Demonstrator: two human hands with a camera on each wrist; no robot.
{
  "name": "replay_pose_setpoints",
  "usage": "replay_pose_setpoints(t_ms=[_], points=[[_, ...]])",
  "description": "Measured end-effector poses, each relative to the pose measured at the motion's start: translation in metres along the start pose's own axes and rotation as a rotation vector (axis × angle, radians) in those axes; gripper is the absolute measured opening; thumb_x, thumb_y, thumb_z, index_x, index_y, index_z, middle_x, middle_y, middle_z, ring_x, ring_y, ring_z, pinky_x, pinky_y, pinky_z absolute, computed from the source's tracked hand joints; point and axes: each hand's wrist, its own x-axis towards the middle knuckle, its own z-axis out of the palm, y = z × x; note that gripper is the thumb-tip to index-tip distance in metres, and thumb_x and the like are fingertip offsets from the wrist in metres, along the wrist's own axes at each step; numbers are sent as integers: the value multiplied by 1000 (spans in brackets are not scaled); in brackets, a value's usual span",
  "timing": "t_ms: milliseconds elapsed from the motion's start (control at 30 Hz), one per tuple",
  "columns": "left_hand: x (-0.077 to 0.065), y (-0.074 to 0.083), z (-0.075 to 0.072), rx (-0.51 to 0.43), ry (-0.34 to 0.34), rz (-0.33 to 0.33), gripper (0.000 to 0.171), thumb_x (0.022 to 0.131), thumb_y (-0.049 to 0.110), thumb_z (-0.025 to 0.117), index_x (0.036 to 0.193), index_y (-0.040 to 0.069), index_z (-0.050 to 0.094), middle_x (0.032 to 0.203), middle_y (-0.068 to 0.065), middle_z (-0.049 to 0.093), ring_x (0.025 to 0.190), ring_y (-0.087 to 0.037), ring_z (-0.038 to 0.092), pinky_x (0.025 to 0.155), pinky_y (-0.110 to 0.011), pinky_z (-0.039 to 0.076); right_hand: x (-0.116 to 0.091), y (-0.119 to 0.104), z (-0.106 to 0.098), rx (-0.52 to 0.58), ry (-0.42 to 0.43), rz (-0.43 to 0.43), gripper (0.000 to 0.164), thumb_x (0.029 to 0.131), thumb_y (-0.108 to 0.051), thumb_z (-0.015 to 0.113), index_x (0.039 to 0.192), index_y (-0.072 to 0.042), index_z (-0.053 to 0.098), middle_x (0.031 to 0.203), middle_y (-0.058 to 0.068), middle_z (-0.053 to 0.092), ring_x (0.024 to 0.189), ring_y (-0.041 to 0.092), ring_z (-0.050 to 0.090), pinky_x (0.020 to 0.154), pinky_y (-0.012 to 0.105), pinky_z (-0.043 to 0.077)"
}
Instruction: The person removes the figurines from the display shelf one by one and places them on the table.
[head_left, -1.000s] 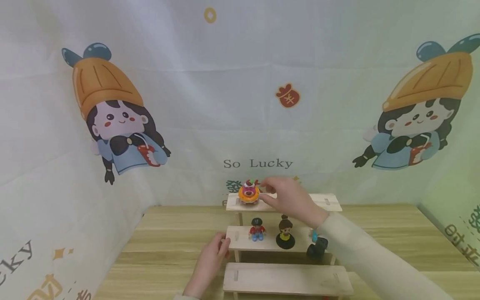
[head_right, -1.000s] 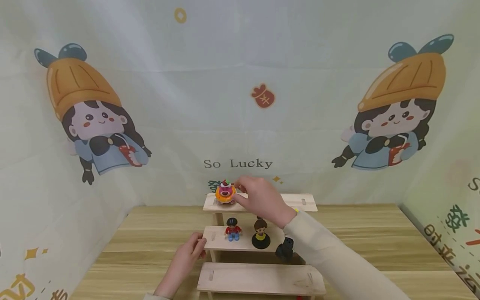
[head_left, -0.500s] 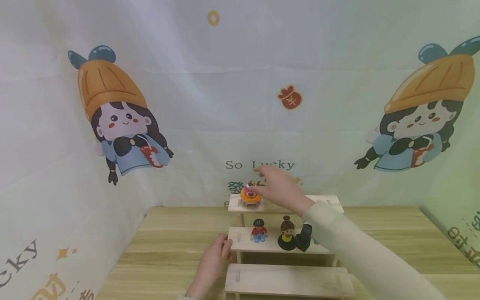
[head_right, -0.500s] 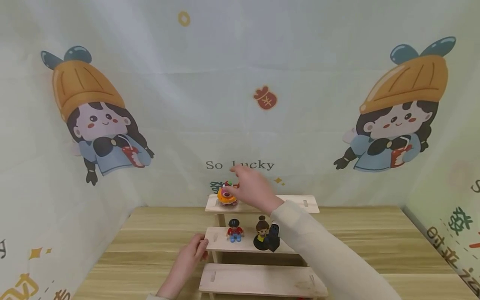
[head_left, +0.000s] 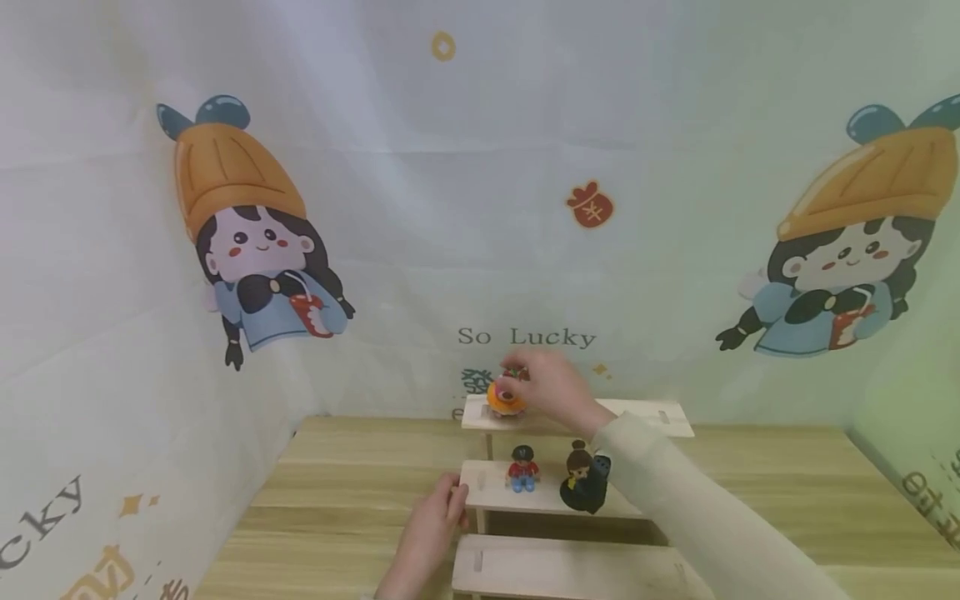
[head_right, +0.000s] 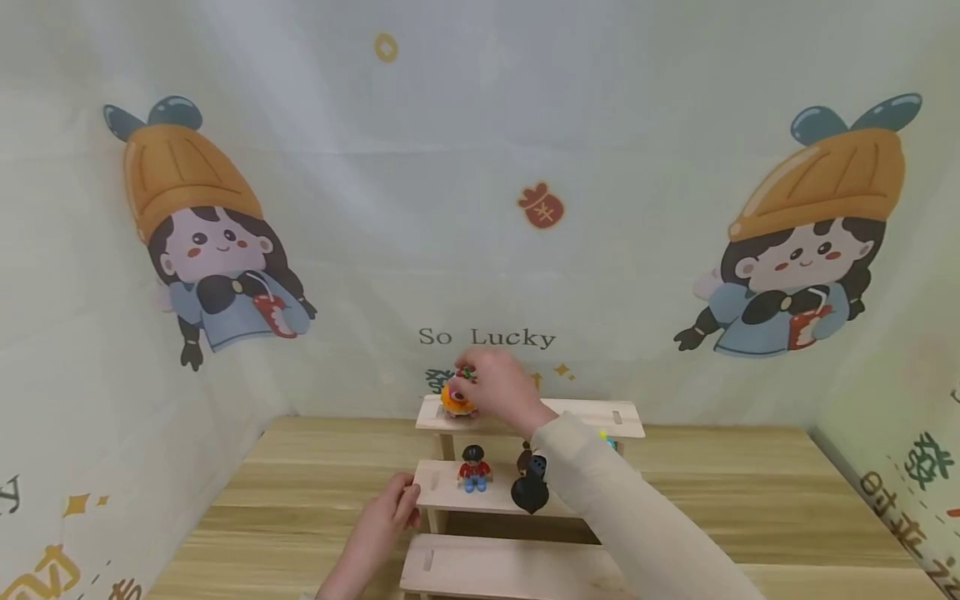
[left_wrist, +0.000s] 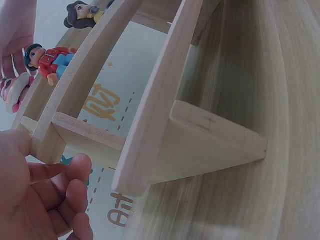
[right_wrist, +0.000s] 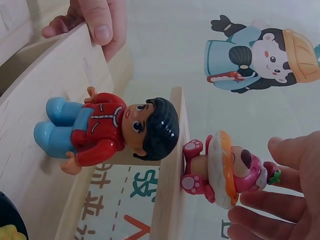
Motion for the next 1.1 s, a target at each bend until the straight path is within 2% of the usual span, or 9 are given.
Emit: replay_pose_setpoints(t_ms=[133, 300, 467, 800, 1100], points=[[-1, 0, 1, 2, -7, 2, 34, 103, 31, 40, 117, 3, 53, 66, 4, 55, 51, -9, 38, 46, -23, 33, -2, 0, 4, -4, 16, 10, 23, 89, -27, 68, 109, -14, 68, 97, 0, 69, 81, 12, 61, 68, 26, 51], [-2, 1, 0, 8, 3, 7, 35, 103, 32, 40, 119, 2, 53, 66, 3, 55, 52, -9, 40, 47, -24, 34, -2, -1, 6, -5, 32, 21, 21, 89, -23, 68, 107, -12, 68, 99, 2, 70, 86, 14, 64, 73, 28, 53], [-1, 2, 0, 18, 19, 17, 35, 103, 31, 40, 117, 2, 54, 66, 3, 55, 53, -8, 42, 49, -23, 35, 0, -1, 5, -25, 53, 4, 14, 90, -20, 66, 101, -12, 70, 96, 1, 71, 81, 12, 63, 68, 26, 51], [0, 4, -2, 13, 22, 26, 33, 103, 32, 41, 115, 4, 55, 65, 3, 55, 54, -9, 42, 50, -24, 35, -5, -2, -1, -52, 99, -24, 14, 91, -21, 66, 100, -13, 70, 93, 1, 71, 72, 9, 59, 61, 23, 46], [-3, 2, -2, 8, 19, 23, 34, 103, 32, 41, 115, 3, 54, 65, 3, 55, 52, -9, 40, 47, -24, 34, -15, -15, -10, -67, 134, -60, 14, 90, -23, 66, 99, -12, 70, 91, 0, 71, 67, 8, 56, 57, 23, 44]])
